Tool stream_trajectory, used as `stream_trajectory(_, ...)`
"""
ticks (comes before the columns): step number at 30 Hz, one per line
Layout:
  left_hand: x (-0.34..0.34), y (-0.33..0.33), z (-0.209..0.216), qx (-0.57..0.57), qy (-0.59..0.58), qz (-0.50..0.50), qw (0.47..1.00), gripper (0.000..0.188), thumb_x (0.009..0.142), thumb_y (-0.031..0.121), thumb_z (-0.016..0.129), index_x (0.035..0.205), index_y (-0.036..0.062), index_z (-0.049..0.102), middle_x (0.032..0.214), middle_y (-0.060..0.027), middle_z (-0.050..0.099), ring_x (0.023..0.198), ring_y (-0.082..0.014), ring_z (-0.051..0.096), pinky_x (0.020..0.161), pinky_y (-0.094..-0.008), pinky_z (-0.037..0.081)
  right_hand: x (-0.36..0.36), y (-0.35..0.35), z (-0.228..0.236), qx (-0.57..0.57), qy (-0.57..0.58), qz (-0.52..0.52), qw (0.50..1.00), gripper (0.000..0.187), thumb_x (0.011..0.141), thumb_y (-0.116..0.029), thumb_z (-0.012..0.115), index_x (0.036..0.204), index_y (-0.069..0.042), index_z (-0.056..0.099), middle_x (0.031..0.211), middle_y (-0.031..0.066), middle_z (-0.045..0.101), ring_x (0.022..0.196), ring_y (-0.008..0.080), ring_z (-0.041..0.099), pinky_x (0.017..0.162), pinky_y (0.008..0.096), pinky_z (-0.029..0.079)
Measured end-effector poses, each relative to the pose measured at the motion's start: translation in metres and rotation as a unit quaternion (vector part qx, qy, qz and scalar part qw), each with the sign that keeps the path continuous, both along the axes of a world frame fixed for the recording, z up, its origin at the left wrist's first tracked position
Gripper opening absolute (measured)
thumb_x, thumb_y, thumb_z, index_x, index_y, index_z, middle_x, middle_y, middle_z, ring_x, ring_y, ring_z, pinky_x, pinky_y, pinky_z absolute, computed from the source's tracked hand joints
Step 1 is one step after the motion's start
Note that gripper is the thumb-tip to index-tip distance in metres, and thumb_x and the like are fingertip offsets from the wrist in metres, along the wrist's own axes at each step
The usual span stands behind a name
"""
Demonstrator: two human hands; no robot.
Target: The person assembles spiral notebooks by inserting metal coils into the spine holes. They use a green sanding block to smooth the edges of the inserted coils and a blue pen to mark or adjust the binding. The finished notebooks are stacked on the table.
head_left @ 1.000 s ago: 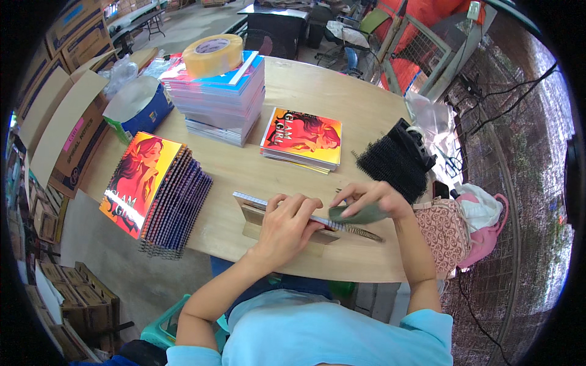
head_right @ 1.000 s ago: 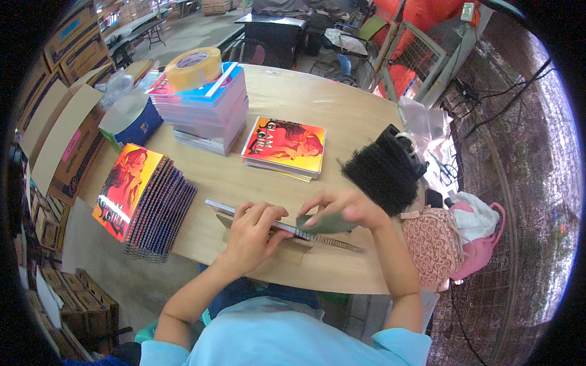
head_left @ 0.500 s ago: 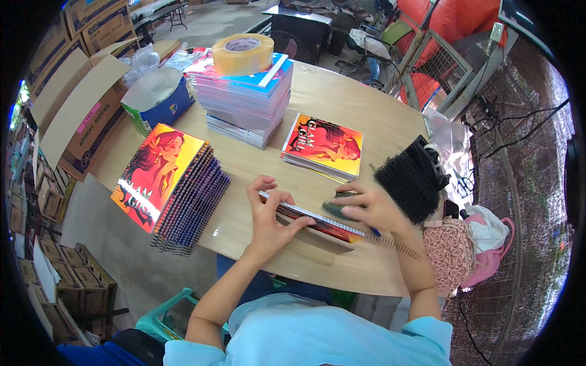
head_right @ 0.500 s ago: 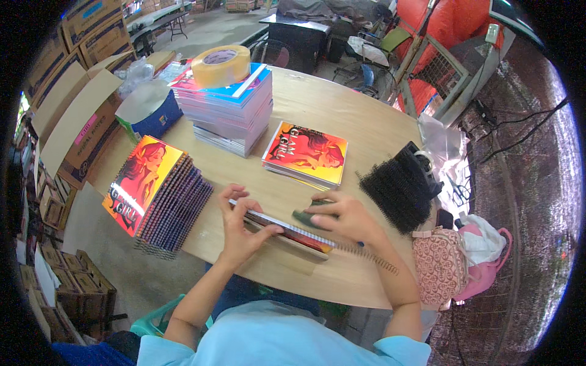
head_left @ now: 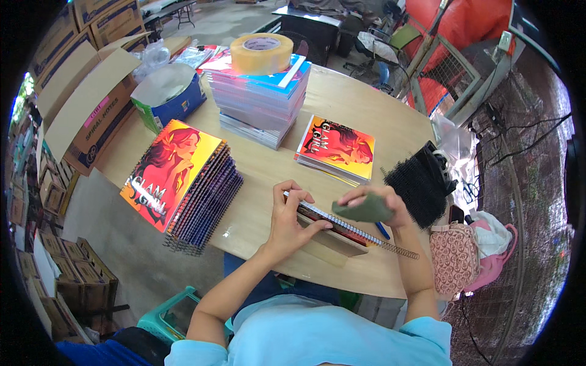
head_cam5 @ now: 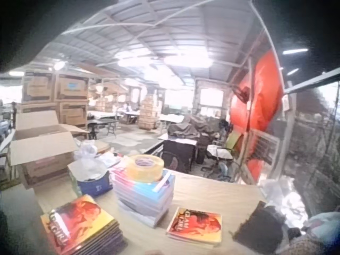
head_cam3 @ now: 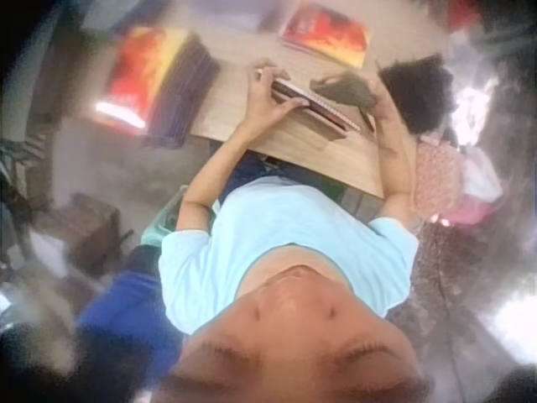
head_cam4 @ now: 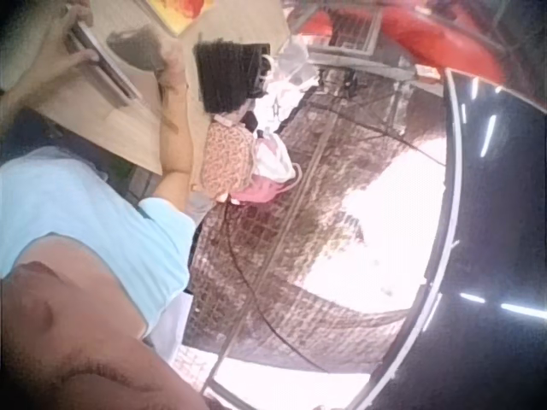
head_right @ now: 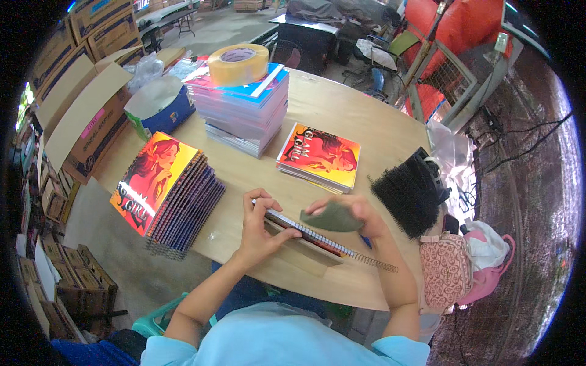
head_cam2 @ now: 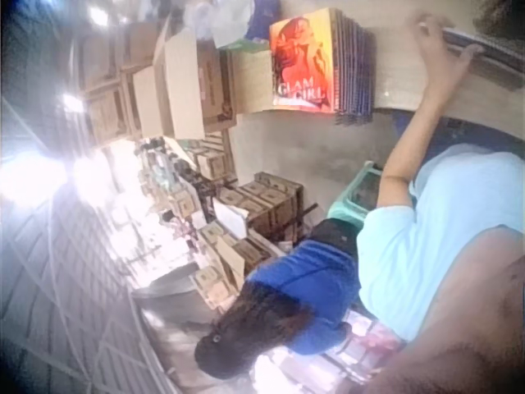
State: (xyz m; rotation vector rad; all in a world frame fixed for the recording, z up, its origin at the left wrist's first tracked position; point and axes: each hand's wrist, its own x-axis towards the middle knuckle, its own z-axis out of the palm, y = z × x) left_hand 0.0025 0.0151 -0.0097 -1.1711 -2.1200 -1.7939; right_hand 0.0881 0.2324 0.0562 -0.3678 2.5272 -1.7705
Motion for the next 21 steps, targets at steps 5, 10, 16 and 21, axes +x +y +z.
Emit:
stream_trajectory(5,-0.003,-0.001,0.0,0.019,-0.002,-0.007,1.0,0.066,0.056,0.017,0.09,0.108,0.0056,0.05,0.105,-0.0126,0.044,0.098,-0.0265,0.046,0.083,-0.0348,0.042,-0.009,0.0,-0.01,-0.129,-0.043,-0.04,0.99,0.055,0.092,-0.044,0.051,0.109,0.005,0.068,0.115,0.0148,0.066,0.108,0.0261,0.061,0.095,0.0375,0.046)
stream_trajectory(10,-0.004,-0.001,0.002,0.032,-0.024,-0.013,0.999,0.07,0.059,0.014,0.088,0.117,0.0043,0.049,0.101,-0.0118,0.045,0.091,-0.0251,0.046,0.081,-0.0345,0.041,-0.025,-0.013,0.007,0.126,-0.045,-0.083,0.987,0.046,0.092,-0.036,0.056,0.11,0.005,0.068,0.117,0.0133,0.065,0.107,0.0254,0.061,0.092,0.0376,0.047)
stream_trajectory(16,-0.009,-0.007,-0.004,0.096,-0.136,-0.044,0.985,0.052,0.073,0.003,0.077,0.118,0.0034,0.05,0.104,-0.0082,0.05,0.095,-0.0174,0.05,0.085,-0.0318,0.044,-0.032,-0.018,0.001,-0.036,-0.005,0.014,0.999,0.041,0.091,-0.03,0.059,0.108,0.006,0.067,0.11,0.0125,0.068,0.1,0.0215,0.064,0.088,0.0341,0.048)
stream_trajectory(21,-0.039,-0.023,-0.03,0.149,-0.262,-0.163,0.939,0.036,0.084,-0.005,0.065,0.116,0.0018,0.052,0.098,-0.0051,0.057,0.094,-0.0123,0.058,0.083,-0.0255,0.05,-0.044,-0.025,0.005,0.288,0.028,0.001,0.957,0.039,0.092,-0.03,0.059,0.112,0.003,0.066,0.109,0.0135,0.068,0.101,0.0224,0.064,0.089,0.0348,0.048)
